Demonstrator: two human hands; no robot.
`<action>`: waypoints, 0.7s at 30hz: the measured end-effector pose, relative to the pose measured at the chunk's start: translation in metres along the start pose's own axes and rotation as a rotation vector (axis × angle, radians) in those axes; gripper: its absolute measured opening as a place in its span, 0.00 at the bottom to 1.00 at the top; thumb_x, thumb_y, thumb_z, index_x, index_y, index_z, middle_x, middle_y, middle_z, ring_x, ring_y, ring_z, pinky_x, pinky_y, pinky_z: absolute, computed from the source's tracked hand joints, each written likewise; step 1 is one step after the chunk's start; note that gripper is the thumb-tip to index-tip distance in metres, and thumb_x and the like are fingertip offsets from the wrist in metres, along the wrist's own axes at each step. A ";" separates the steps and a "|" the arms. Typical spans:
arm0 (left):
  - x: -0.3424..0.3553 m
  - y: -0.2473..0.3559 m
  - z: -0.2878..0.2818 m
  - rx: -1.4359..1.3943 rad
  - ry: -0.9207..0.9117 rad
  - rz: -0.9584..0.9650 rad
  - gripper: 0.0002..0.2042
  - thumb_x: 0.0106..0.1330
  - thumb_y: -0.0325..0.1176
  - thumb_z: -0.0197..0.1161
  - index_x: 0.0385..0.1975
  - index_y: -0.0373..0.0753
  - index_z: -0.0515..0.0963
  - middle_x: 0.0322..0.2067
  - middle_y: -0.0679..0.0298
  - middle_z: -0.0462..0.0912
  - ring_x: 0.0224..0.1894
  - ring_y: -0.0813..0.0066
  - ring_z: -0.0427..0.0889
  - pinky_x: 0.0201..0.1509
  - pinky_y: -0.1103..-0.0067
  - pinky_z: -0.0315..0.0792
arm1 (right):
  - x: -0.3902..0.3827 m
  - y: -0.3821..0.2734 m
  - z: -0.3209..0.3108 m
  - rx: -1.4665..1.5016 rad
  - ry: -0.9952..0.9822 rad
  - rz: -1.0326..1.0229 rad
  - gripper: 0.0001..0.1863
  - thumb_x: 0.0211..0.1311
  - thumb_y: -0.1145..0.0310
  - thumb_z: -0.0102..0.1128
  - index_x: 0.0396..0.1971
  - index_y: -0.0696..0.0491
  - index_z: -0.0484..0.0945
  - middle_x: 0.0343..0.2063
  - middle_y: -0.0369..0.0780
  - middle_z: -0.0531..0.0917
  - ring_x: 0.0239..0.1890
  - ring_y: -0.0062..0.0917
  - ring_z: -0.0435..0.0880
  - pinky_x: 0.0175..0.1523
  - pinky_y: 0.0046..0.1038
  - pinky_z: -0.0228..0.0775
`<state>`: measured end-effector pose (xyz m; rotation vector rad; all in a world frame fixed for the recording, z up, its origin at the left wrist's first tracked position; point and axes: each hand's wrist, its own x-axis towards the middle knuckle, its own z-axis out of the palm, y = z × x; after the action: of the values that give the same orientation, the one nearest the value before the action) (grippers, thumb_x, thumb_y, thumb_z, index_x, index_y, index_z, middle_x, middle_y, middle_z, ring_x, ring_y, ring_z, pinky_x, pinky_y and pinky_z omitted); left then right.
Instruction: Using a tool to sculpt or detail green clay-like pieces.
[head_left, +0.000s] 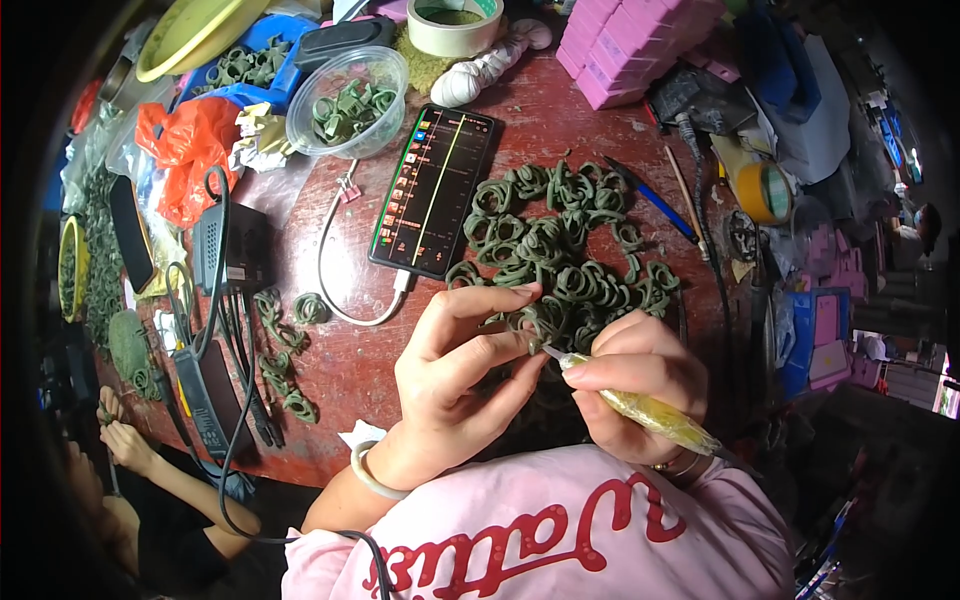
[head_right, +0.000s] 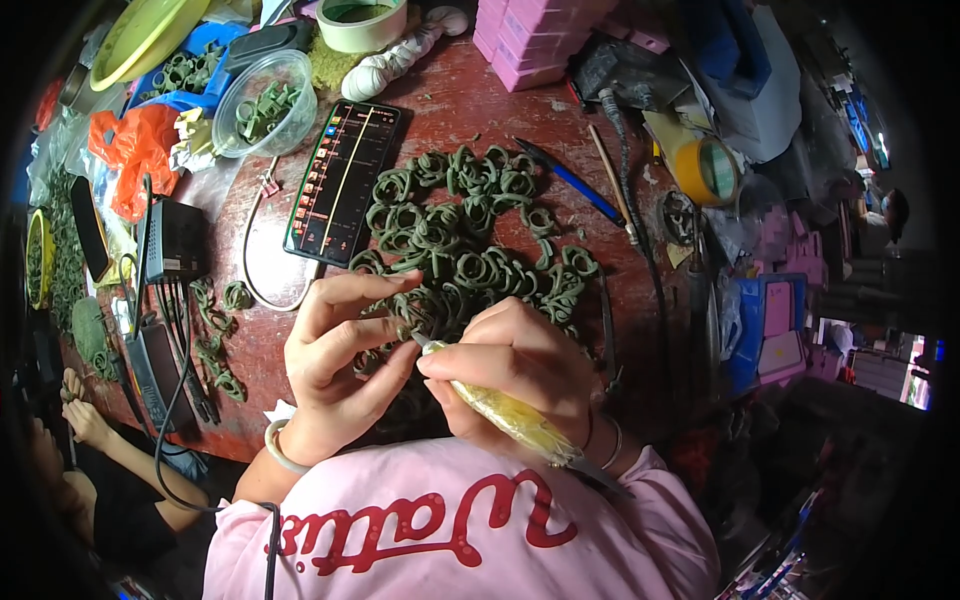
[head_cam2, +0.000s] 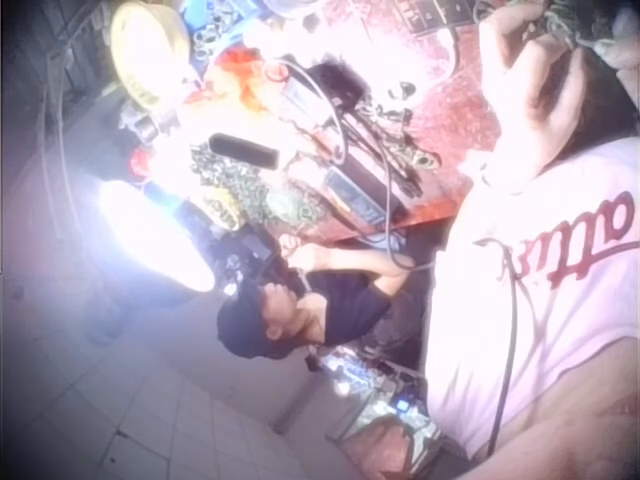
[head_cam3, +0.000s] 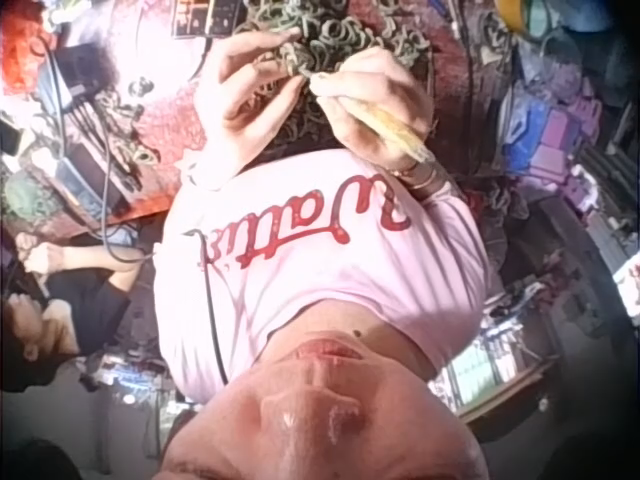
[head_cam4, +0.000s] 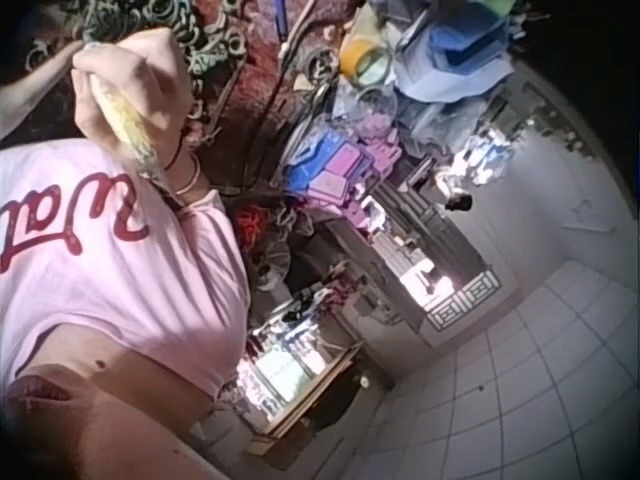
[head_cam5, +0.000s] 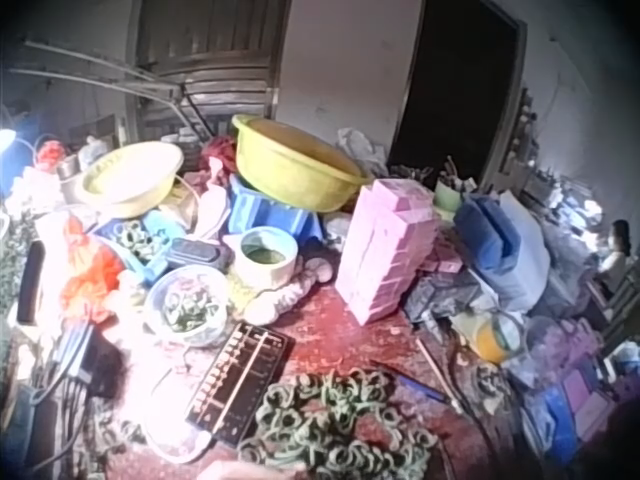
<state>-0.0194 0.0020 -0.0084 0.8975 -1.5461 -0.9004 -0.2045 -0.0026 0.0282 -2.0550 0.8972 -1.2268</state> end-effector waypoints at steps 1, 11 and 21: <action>0.000 0.001 0.000 0.004 0.001 0.002 0.09 0.51 0.14 0.70 0.31 0.28 0.78 0.46 0.51 0.75 0.51 0.55 0.82 0.48 0.74 0.80 | 0.000 0.000 0.000 0.004 -0.006 0.010 0.08 0.56 0.77 0.63 0.36 0.57 0.81 0.25 0.39 0.77 0.24 0.26 0.75 0.30 0.27 0.69; -0.001 0.000 0.002 0.023 -0.028 0.018 0.08 0.51 0.16 0.70 0.30 0.29 0.78 0.46 0.50 0.75 0.50 0.56 0.82 0.47 0.73 0.81 | -0.001 0.002 0.002 -0.084 0.017 -0.066 0.09 0.55 0.78 0.63 0.37 0.57 0.80 0.28 0.41 0.76 0.24 0.27 0.75 0.30 0.27 0.69; -0.007 -0.008 0.001 -0.677 -0.037 -0.423 0.09 0.60 0.13 0.63 0.38 0.30 0.78 0.55 0.54 0.71 0.61 0.60 0.74 0.56 0.77 0.76 | -0.004 -0.002 -0.015 0.128 0.051 0.170 0.10 0.58 0.74 0.68 0.39 0.58 0.80 0.34 0.40 0.84 0.29 0.26 0.80 0.35 0.25 0.72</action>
<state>-0.0185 0.0054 -0.0189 0.7086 -0.9683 -1.6249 -0.2189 -0.0003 0.0342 -1.8162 0.9692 -1.2164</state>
